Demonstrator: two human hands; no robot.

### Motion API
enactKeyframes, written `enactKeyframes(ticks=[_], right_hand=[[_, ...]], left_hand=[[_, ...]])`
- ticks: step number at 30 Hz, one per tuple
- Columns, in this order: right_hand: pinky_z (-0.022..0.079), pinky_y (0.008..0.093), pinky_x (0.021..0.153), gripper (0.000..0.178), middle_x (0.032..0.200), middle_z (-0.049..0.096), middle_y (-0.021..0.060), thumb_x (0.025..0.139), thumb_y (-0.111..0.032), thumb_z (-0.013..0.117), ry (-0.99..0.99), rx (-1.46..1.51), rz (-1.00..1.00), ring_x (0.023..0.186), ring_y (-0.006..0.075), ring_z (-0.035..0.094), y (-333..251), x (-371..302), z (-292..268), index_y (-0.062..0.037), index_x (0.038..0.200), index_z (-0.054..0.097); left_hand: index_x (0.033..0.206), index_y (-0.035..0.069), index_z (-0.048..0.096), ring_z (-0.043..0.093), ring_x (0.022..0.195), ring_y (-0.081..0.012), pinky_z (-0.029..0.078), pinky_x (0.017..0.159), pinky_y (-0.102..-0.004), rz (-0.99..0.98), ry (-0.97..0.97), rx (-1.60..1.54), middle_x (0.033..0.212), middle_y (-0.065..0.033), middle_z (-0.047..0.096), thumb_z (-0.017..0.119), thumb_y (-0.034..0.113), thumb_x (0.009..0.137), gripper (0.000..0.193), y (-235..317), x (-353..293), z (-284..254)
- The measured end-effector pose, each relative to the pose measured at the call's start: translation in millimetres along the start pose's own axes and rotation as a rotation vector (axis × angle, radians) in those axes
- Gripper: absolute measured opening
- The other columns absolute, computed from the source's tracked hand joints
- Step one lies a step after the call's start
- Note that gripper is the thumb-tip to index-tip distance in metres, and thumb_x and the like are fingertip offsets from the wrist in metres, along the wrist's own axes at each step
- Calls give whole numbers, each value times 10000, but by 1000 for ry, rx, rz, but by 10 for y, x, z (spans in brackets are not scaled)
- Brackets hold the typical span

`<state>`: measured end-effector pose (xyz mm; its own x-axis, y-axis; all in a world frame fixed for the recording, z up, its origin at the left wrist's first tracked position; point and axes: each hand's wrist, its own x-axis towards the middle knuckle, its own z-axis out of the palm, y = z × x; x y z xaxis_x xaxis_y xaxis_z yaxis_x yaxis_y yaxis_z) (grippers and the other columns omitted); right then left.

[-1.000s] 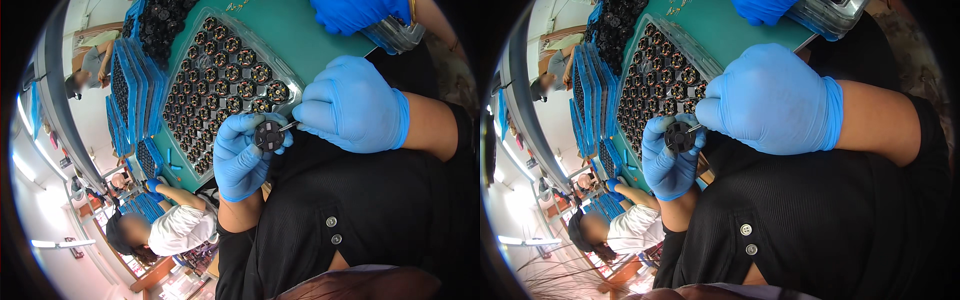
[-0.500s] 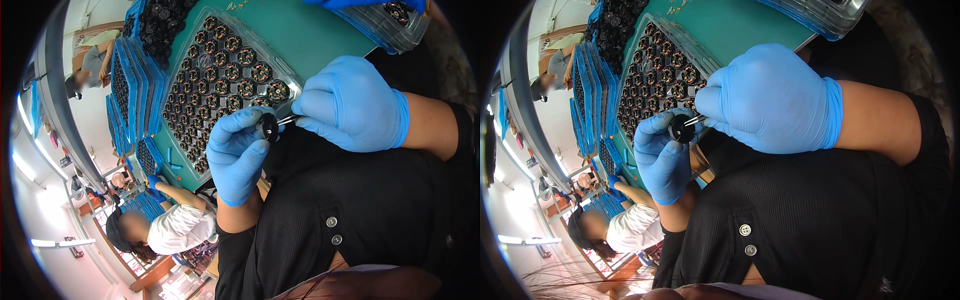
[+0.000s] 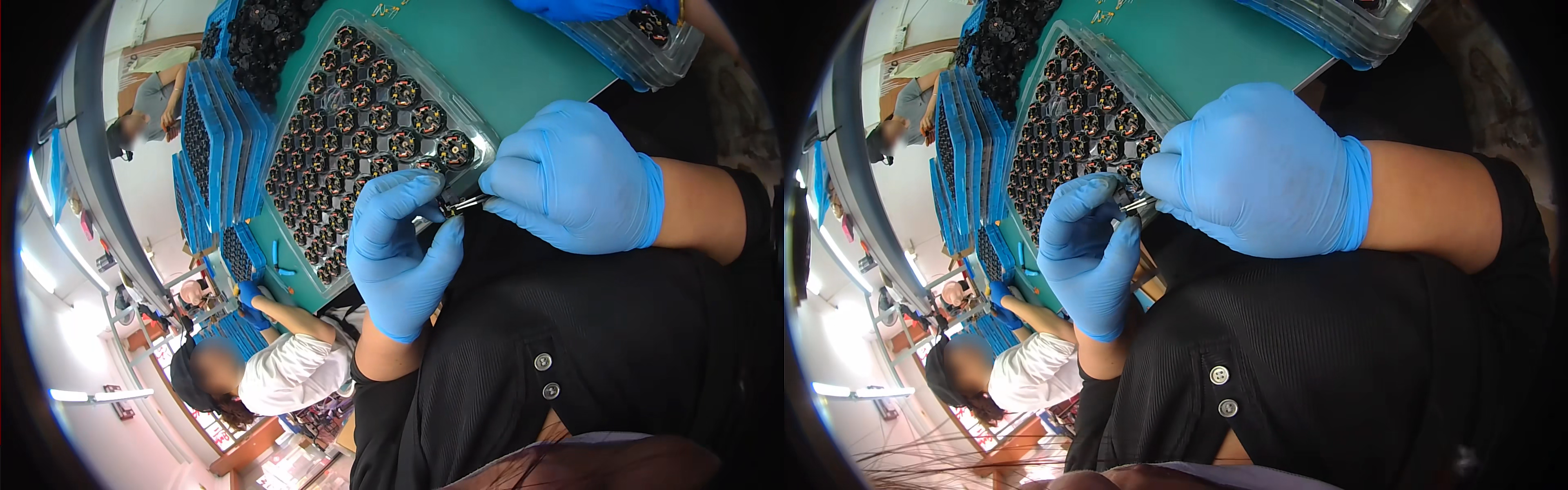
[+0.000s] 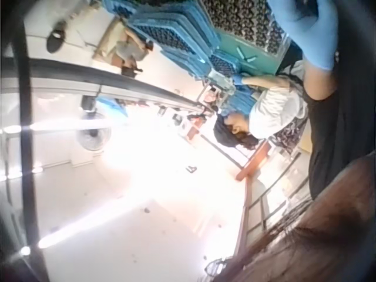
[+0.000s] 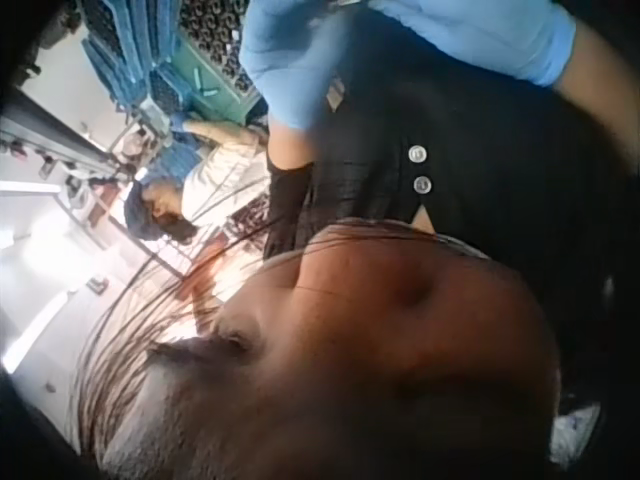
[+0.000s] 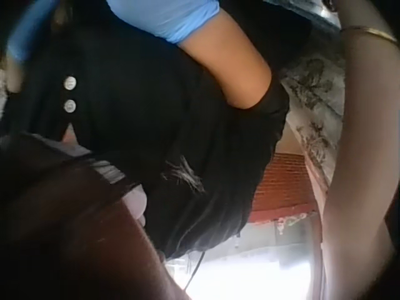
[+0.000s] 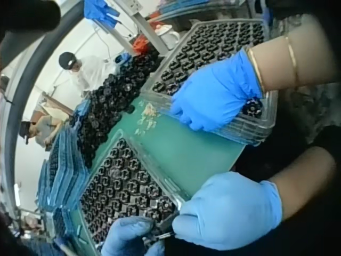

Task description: Inspecting and arranging small electronic components into trays using tweezers.

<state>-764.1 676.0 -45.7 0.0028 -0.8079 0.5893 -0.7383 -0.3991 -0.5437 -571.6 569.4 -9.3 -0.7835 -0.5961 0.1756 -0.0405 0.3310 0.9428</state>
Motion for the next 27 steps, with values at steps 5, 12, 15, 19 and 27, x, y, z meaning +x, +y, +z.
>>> enactKeyframes(ticks=[5,12,15,19,27], right_hand=[[399,364,530,193,694,566,31,709,-152,763,-7,5,10,596,231,563,11,-7,3,-89,808,610],[401,366,532,196,695,562,36,708,-155,765,-16,13,14,596,235,560,14,-20,2,-88,816,616],[401,364,532,194,697,564,39,714,-152,761,-34,-13,-2,597,239,561,24,-28,6,-85,821,614],[401,367,534,189,700,568,44,717,-136,755,-41,-19,-9,598,242,562,42,-24,-1,-83,835,617],[441,329,589,176,756,599,138,765,-45,706,89,228,205,639,263,582,270,26,85,6,916,632]], left_hand=[[1115,-9,607,560,896,-126,459,799,-245,38,-13,215,1155,-118,558,686,-117,736,402,23,14,-5],[1059,47,660,589,781,-140,492,674,-243,112,39,362,1042,-110,610,758,-72,652,436,18,46,23],[1058,53,668,589,751,-144,492,644,-247,135,45,404,1011,-108,616,765,-61,645,439,15,38,27],[1112,4,630,539,818,-100,461,734,-221,124,-15,389,1125,-111,560,701,-141,685,456,-3,28,-14],[1135,4,624,552,795,-96,471,726,-223,10,68,504,1069,-78,583,709,-90,714,440,-69,84,-281]])
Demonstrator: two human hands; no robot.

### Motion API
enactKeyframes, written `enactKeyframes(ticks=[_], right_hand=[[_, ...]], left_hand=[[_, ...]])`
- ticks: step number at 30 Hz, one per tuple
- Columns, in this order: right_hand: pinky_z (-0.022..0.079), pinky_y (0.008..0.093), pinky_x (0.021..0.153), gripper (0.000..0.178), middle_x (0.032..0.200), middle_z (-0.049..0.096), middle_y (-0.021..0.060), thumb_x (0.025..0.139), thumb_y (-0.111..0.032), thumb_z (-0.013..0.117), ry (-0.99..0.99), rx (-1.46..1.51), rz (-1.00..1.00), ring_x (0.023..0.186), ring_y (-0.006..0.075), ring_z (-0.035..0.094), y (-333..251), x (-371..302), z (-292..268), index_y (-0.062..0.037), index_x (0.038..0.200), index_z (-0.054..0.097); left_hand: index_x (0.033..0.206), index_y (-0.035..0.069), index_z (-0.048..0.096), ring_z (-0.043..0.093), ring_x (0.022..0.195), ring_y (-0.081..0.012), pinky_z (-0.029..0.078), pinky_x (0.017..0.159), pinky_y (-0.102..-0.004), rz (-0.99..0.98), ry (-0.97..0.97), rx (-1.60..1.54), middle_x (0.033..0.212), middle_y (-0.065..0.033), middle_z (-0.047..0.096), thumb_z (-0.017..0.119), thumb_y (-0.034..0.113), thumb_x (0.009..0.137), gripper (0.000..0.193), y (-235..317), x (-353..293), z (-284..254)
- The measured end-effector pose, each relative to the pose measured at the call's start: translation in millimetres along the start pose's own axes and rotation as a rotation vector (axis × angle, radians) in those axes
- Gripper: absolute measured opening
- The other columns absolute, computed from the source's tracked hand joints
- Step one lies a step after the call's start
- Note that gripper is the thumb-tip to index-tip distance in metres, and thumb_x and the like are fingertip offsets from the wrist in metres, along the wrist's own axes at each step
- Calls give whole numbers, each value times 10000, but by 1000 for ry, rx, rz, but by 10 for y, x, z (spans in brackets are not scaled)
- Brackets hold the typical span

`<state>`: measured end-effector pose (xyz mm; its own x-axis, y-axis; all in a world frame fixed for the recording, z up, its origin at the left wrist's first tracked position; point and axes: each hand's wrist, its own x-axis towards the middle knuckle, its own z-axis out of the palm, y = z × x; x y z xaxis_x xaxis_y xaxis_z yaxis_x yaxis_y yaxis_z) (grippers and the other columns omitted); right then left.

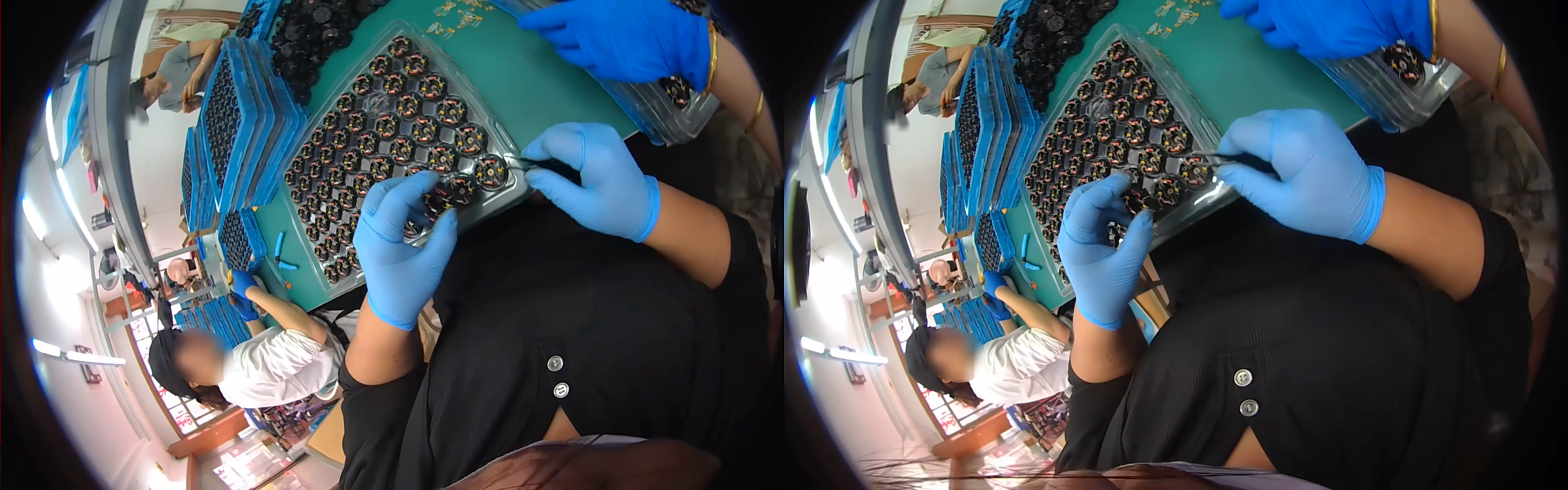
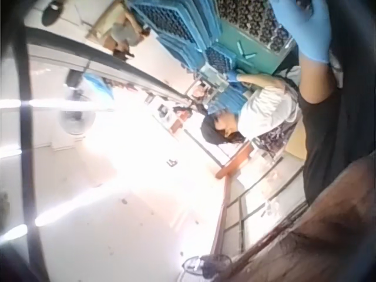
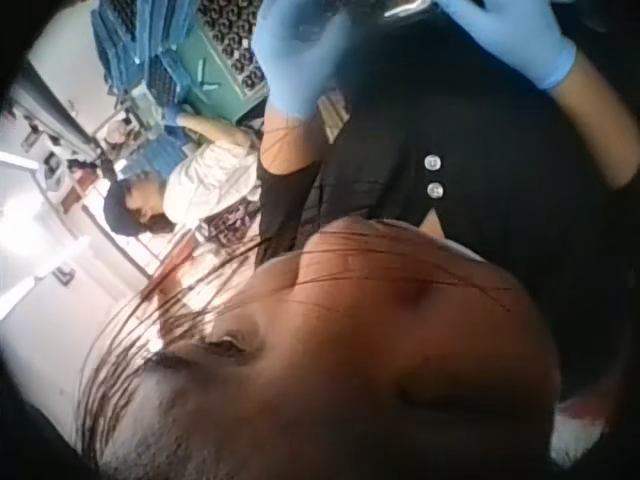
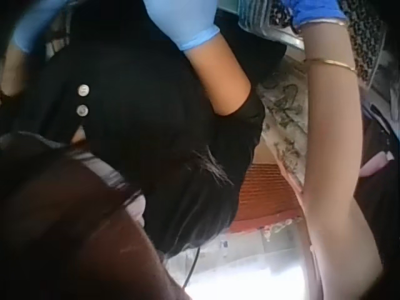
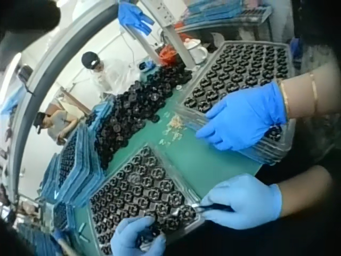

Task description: Inspecting and arranging small electronic components into trays using tweezers.

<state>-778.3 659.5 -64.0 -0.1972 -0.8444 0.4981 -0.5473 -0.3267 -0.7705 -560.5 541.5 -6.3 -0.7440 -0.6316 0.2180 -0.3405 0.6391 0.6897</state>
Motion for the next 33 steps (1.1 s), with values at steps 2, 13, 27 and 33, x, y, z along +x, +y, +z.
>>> enactKeyframes(ticks=[2,13,27,33], right_hand=[[442,279,611,147,769,605,128,805,-34,692,-11,51,73,636,179,567,70,23,7,22,929,636],[470,284,591,129,724,634,75,842,-108,701,-2,249,294,625,115,573,163,86,36,-4,901,653],[510,362,646,187,803,665,117,850,-230,697,-56,60,177,705,278,654,193,80,-29,-62,928,664],[505,397,650,196,805,671,106,848,-280,682,-35,-67,168,731,299,656,168,19,3,-98,919,666]], left_hand=[[1140,-4,619,563,771,-94,484,706,-228,-13,25,61,1008,-65,587,717,-72,724,432,-78,83,-88],[997,1,659,592,668,-219,504,648,-342,-39,56,293,752,-106,607,760,135,746,302,-838,1076,-359],[1019,-30,653,624,721,-182,514,697,-313,-13,33,375,858,-116,665,765,96,753,315,-973,1180,-334],[1003,-14,659,574,659,-186,496,639,-322,22,54,356,818,-105,614,766,73,728,307,-944,1169,-266]])
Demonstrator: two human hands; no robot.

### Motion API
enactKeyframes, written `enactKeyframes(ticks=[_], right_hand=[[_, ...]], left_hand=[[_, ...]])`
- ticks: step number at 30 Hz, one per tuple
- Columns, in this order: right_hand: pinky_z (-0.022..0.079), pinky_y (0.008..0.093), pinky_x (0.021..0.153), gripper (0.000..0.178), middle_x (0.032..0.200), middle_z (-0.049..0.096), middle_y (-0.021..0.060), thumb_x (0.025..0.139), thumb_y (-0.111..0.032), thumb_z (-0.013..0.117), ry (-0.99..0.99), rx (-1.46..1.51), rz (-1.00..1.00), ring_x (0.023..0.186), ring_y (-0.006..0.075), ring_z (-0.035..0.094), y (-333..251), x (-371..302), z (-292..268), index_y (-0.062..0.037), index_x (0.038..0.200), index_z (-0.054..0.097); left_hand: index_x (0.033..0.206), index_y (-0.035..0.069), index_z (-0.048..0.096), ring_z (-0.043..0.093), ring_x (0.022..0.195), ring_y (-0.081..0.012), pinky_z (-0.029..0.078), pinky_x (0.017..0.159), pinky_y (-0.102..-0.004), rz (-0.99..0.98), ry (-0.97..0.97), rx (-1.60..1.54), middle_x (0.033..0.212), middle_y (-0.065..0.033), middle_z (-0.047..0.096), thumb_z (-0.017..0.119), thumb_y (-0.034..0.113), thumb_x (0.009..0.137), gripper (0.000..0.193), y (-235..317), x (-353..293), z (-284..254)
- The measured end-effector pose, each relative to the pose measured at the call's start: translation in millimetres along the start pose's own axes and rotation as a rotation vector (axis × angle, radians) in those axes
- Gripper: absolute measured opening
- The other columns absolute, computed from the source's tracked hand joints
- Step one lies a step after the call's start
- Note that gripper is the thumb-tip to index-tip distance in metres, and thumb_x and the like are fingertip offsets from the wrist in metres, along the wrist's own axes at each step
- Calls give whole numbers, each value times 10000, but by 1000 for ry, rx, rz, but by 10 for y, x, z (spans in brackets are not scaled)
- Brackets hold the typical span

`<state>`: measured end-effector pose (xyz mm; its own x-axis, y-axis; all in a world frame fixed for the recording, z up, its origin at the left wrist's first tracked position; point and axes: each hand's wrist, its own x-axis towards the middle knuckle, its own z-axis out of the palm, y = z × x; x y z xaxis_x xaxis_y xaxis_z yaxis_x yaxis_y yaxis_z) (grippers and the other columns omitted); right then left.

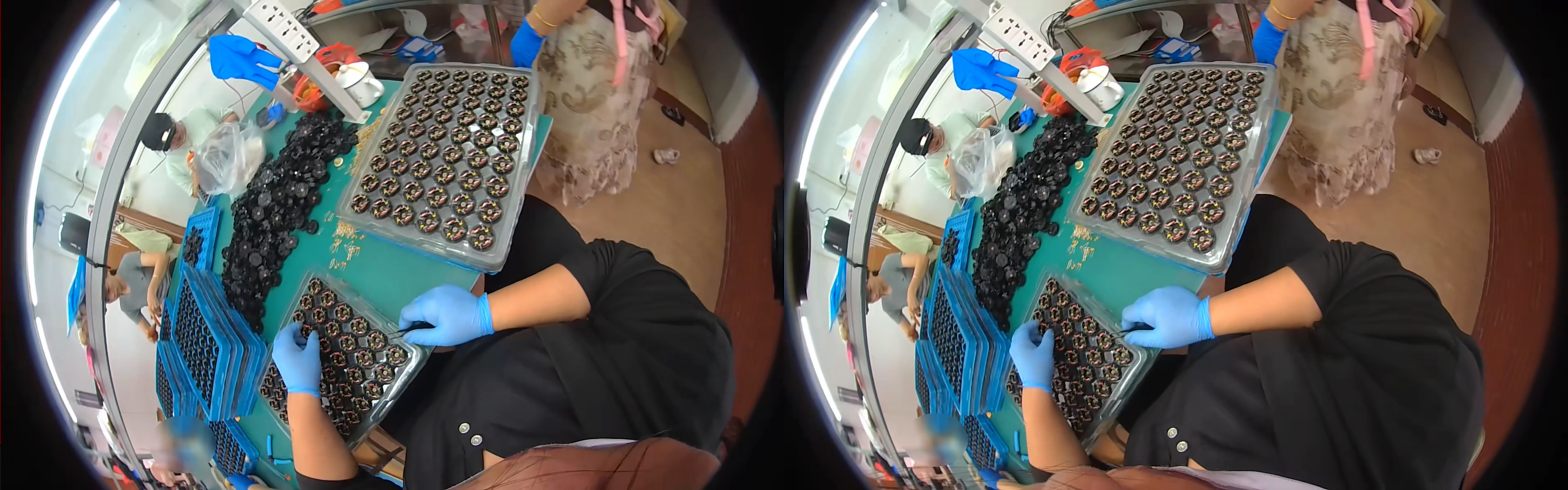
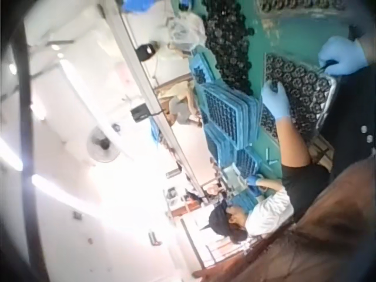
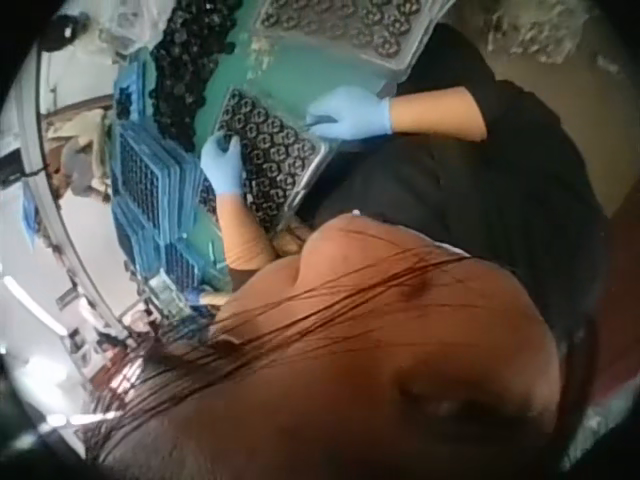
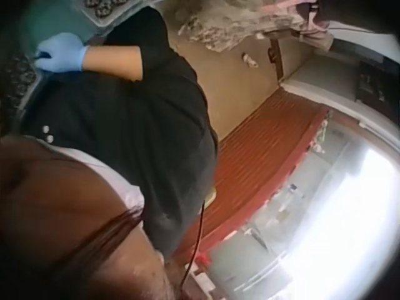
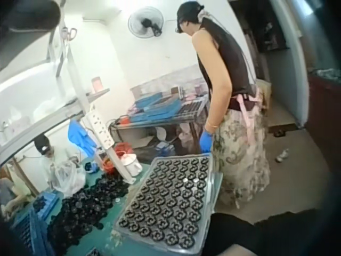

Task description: Inspecting and arranging small electronic components into trays using tweezers.

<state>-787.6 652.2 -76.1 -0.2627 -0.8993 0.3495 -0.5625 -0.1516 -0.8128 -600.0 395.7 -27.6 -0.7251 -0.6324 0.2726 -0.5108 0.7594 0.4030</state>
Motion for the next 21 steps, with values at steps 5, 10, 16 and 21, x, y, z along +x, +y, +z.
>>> enactKeyframes(ticks=[5,10,16,21], right_hand=[[506,404,651,192,804,670,101,845,-283,681,-14,16,21,735,304,655,-12,2,-12,-104,912,661],[510,399,642,176,793,659,110,834,-253,687,27,47,-69,729,308,653,32,-7,-4,-94,903,658],[502,372,636,150,801,652,132,812,-151,700,12,108,-83,699,283,641,50,16,-13,-48,918,672],[470,321,604,157,777,632,122,800,-58,713,-35,193,-17,642,228,596,-6,33,-60,-1,933,653]], left_hand=[[1005,-16,655,570,663,-184,494,640,-319,2,15,37,824,-104,608,759,65,733,302,58,1,-26],[980,1,647,570,644,-249,489,644,-366,-9,28,70,741,-113,593,767,91,728,293,26,51,-83],[977,1,651,622,699,-219,514,689,-338,-112,96,40,781,-114,654,801,166,735,329,-105,81,-164],[1019,-15,664,646,794,-158,532,741,-301,-154,-29,-10,876,-93,694,807,154,754,345,-5,66,-138]])
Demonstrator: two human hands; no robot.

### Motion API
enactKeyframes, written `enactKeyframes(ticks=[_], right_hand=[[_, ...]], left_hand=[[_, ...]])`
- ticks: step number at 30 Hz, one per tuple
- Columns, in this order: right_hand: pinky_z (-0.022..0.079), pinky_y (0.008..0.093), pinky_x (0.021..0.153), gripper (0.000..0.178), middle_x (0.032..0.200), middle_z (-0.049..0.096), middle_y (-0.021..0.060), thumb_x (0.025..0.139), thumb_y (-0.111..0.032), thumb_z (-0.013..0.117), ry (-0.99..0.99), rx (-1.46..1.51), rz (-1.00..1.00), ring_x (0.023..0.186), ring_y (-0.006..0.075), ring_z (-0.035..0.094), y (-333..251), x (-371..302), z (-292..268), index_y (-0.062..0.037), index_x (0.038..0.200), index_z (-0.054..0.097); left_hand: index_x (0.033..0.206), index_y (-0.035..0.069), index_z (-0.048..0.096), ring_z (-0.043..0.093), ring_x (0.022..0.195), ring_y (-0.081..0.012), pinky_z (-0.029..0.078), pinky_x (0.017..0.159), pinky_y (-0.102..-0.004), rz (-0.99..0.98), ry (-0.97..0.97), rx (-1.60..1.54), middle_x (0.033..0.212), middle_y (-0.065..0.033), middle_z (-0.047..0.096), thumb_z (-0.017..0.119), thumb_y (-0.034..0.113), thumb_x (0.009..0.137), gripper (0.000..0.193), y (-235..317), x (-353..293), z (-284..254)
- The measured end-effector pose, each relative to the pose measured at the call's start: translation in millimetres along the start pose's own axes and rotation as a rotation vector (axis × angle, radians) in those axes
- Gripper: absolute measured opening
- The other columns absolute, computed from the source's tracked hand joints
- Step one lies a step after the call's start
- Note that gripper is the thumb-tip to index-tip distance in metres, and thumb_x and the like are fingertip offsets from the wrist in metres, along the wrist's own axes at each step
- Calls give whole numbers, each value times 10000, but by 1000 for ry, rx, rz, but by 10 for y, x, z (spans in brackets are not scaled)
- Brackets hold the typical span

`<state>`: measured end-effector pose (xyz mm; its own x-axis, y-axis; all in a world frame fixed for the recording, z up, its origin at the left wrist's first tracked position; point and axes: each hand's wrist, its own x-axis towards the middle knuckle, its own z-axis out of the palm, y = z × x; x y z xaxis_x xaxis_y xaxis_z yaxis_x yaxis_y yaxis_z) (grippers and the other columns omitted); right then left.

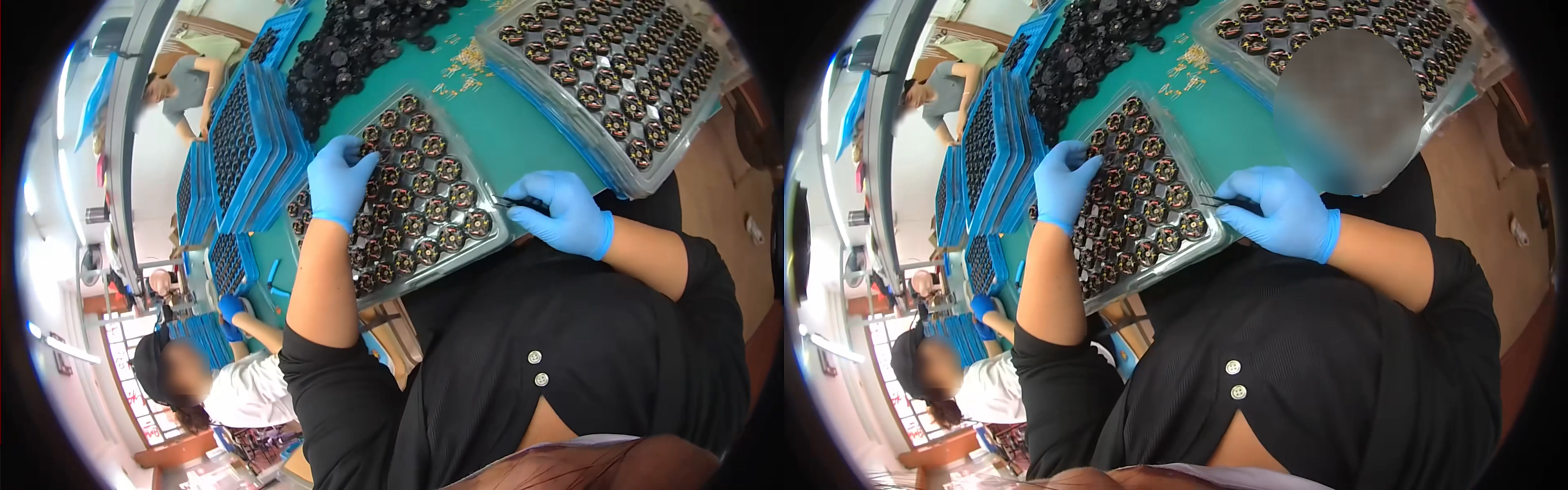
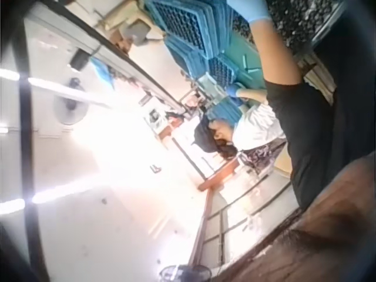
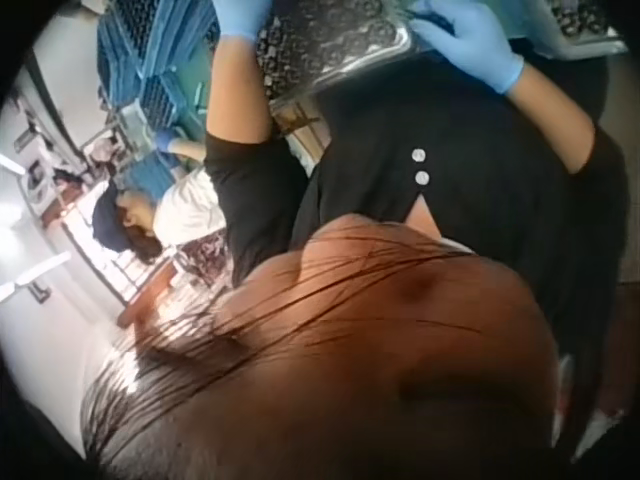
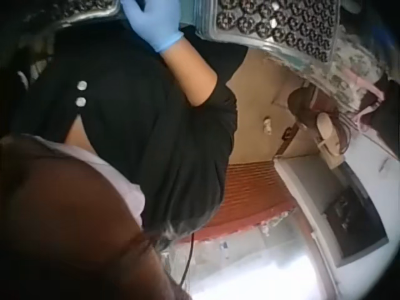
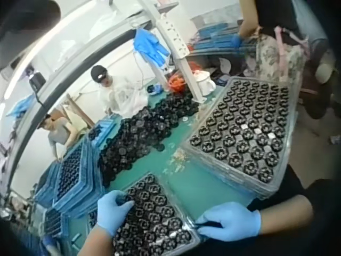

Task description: Inspecting and arranging small electronic components into trays using tweezers.

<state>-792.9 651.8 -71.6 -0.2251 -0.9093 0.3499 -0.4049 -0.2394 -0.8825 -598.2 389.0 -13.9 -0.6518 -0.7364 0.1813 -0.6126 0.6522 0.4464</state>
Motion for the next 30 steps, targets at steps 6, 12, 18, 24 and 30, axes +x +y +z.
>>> enactKeyframes(ticks=[6,12,18,24,30], right_hand=[[456,316,590,173,778,622,126,804,-40,708,22,4,-60,626,217,579,31,10,9,13,952,637],[453,319,585,166,775,621,126,803,-45,711,4,-27,-72,626,230,587,44,4,-18,8,941,635],[455,325,587,168,780,622,128,804,-46,710,0,-2,-85,629,250,590,39,27,-27,5,946,636],[457,327,590,176,779,624,134,801,-42,709,-1,12,-92,632,258,595,58,27,-35,13,951,635],[458,327,596,169,775,622,137,805,-41,694,-12,9,-69,636,259,597,36,36,-30,24,948,632]], left_hand=[[1012,-5,688,648,804,-147,534,744,-297,-13,-75,118,879,-86,698,791,137,774,296,57,57,62],[981,-1,704,661,821,-132,529,756,-275,-56,-114,-79,912,-77,711,741,59,803,191,-61,144,-53],[980,16,710,632,786,-108,515,748,-258,-42,-157,-50,883,-51,704,726,30,804,177,-73,136,-3],[965,-11,706,669,761,-150,534,730,-288,-173,-49,-137,847,-104,715,740,93,792,204,-149,286,-135],[973,-10,695,686,841,-284,533,787,-361,-120,-108,198,898,-156,708,796,302,732,407,6,531,-19]])
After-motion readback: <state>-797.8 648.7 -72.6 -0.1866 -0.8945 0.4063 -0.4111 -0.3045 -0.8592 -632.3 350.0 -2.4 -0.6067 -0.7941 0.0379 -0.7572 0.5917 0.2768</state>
